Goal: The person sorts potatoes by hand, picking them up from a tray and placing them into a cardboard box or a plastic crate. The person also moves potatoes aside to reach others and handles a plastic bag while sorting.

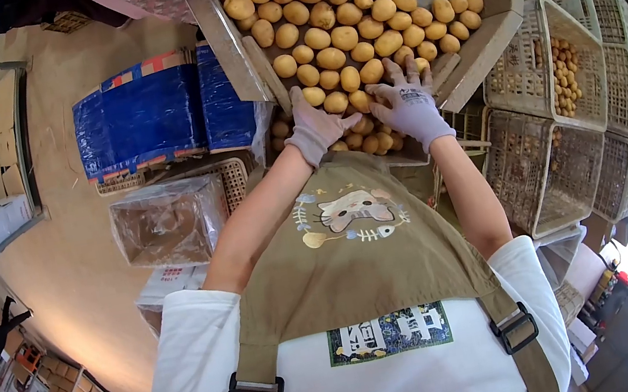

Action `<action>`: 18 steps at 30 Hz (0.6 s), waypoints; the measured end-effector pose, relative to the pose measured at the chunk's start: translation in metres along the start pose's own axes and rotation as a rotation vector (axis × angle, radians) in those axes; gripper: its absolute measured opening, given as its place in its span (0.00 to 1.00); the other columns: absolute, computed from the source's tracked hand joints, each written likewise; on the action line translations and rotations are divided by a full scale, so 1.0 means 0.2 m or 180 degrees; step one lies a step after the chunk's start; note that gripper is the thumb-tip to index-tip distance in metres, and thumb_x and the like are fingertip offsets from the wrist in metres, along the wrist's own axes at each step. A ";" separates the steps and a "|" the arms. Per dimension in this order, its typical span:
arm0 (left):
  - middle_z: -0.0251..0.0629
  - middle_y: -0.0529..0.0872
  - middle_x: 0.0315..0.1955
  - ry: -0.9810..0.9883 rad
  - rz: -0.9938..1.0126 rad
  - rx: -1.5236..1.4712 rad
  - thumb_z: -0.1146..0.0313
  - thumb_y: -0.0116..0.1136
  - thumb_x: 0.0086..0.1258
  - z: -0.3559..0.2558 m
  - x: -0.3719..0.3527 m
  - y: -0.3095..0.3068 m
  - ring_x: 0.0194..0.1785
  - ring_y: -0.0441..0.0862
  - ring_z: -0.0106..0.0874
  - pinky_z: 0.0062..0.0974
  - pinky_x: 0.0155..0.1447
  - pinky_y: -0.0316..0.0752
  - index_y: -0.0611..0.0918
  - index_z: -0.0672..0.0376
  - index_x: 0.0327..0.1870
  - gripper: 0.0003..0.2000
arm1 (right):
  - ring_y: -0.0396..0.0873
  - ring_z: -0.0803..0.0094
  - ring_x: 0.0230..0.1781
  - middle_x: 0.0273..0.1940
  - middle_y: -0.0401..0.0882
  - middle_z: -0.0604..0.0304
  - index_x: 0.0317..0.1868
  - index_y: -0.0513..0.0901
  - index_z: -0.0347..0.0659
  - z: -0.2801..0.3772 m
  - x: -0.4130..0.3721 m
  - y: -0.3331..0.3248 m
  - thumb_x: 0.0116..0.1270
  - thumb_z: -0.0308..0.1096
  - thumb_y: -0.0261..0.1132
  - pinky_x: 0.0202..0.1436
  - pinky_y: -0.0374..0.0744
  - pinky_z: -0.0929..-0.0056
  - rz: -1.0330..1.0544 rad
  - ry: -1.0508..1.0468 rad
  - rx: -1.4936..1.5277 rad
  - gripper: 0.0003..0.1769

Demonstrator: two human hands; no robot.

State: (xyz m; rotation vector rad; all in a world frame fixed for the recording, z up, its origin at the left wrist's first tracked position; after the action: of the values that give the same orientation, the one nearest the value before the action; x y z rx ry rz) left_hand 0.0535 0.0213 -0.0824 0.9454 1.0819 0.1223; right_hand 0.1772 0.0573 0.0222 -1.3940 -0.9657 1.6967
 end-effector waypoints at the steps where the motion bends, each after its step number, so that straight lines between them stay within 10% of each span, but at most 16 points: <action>1: 0.33 0.54 0.80 -0.0020 0.0034 -0.0016 0.32 0.33 0.71 0.00 0.01 -0.01 0.82 0.50 0.46 0.69 0.76 0.45 0.56 0.42 0.80 0.39 | 0.41 0.39 0.82 0.80 0.54 0.53 0.58 0.86 0.65 0.00 0.00 0.00 0.66 0.56 0.62 0.79 0.32 0.34 -0.0002 0.0000 0.0003 0.22; 4: 0.35 0.49 0.81 -0.0081 0.0110 -0.0051 0.26 0.36 0.68 0.01 0.03 -0.02 0.83 0.45 0.45 0.66 0.77 0.44 0.49 0.42 0.81 0.45 | 0.39 0.39 0.82 0.80 0.54 0.53 0.57 0.86 0.65 0.00 0.00 -0.01 0.67 0.56 0.62 0.79 0.31 0.34 -0.0002 0.0016 -0.0006 0.21; 11: 0.37 0.52 0.80 -0.0067 -0.0076 -0.0098 0.26 0.38 0.68 0.02 0.03 -0.03 0.81 0.52 0.49 0.67 0.77 0.46 0.49 0.43 0.81 0.46 | 0.79 0.51 0.54 0.53 0.83 0.53 0.47 0.87 0.48 0.08 0.08 -0.30 0.67 0.46 0.62 0.66 0.69 0.50 -0.1421 -0.0336 0.0299 0.16; 18: 0.39 0.51 0.80 -0.0056 0.0145 -0.0094 0.25 0.40 0.67 0.02 0.04 -0.05 0.81 0.50 0.50 0.68 0.77 0.45 0.47 0.45 0.81 0.48 | 0.80 0.51 0.57 0.66 0.74 0.52 0.66 0.77 0.52 0.31 0.45 -0.39 0.68 0.37 0.61 0.59 0.79 0.60 -0.0759 -0.0452 0.0317 0.25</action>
State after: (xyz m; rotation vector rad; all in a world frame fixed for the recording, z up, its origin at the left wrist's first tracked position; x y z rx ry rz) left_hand 0.0572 0.0180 -0.0948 0.9433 1.0403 0.1666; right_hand 0.1073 0.1658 0.0591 -1.0604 -1.0650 1.6554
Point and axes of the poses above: each hand's wrist, its own x-axis towards the middle knuckle, its own y-axis out of the palm, z = x × y, the point moved 10 cm from there along x, towards the middle knuckle
